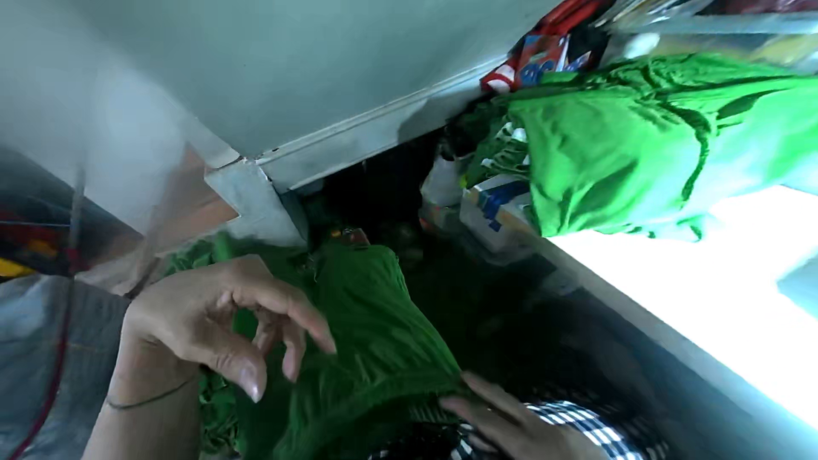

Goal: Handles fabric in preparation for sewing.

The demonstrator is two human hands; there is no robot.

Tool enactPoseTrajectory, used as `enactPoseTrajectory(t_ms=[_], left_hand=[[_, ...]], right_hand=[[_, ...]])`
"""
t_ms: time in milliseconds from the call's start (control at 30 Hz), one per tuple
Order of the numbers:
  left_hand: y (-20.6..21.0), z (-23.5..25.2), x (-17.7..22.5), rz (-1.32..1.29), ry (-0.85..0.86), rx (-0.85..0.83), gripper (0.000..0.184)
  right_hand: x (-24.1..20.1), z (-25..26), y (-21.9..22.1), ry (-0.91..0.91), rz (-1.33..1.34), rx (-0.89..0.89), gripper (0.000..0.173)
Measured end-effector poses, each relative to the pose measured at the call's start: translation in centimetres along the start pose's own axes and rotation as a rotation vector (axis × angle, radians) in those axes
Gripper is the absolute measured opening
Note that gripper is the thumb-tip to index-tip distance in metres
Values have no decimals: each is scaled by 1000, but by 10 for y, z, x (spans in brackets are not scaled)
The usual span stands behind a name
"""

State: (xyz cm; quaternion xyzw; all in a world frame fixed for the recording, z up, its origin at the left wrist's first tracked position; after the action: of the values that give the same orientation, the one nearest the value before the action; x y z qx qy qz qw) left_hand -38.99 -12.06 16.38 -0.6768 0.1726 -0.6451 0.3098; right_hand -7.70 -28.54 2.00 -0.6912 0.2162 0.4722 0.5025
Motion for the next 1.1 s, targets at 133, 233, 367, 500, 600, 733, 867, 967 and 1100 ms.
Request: enactPoseTrajectory(t_ms=[133, 233, 367, 500, 600, 733, 867, 967, 1100], left_hand=[[-28, 52, -5, 202, 33, 105, 37], [-38, 137, -13, 473, 19, 193, 22], [7, 275, -48, 755, 40, 223, 23], [78, 377, -79, 1058, -207, 189, 46], [95, 420, -96, 1099, -276, 189, 29], [62, 435, -89, 487, -99, 175, 17], [50, 414, -67, -301, 9, -87, 14], [69, 412, -85, 307, -184, -95, 22], [84, 412, -114, 772, -154, 75, 31]], right_hand=[[3, -25, -27, -106, 205, 63, 31], [18, -60, -76, -59, 260, 298, 30], [100, -110, -114, 74, 457, 880, 26], [229, -144, -115, 78, 564, 1276, 28], [226, -148, -116, 187, 626, 1283, 22], [202, -141, -115, 93, 686, 1260, 19], [194, -132, -122, 27, 668, 1321, 21], [184, -109, -135, -38, 462, 1498, 24], [158, -103, -137, -72, 57, 1441, 30]])
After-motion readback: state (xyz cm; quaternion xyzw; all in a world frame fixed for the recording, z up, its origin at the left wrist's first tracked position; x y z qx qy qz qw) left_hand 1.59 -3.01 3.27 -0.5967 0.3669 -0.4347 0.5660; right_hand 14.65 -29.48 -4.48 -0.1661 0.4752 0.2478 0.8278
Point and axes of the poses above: each hand's wrist, its own z-axis towards the middle knuckle, its own y-axis out of the palm, x = y × z, the point moved 2 cm from there along z, towards the middle knuckle, and after that the axes turned 15 degrees about z, right-handed, at the moved point
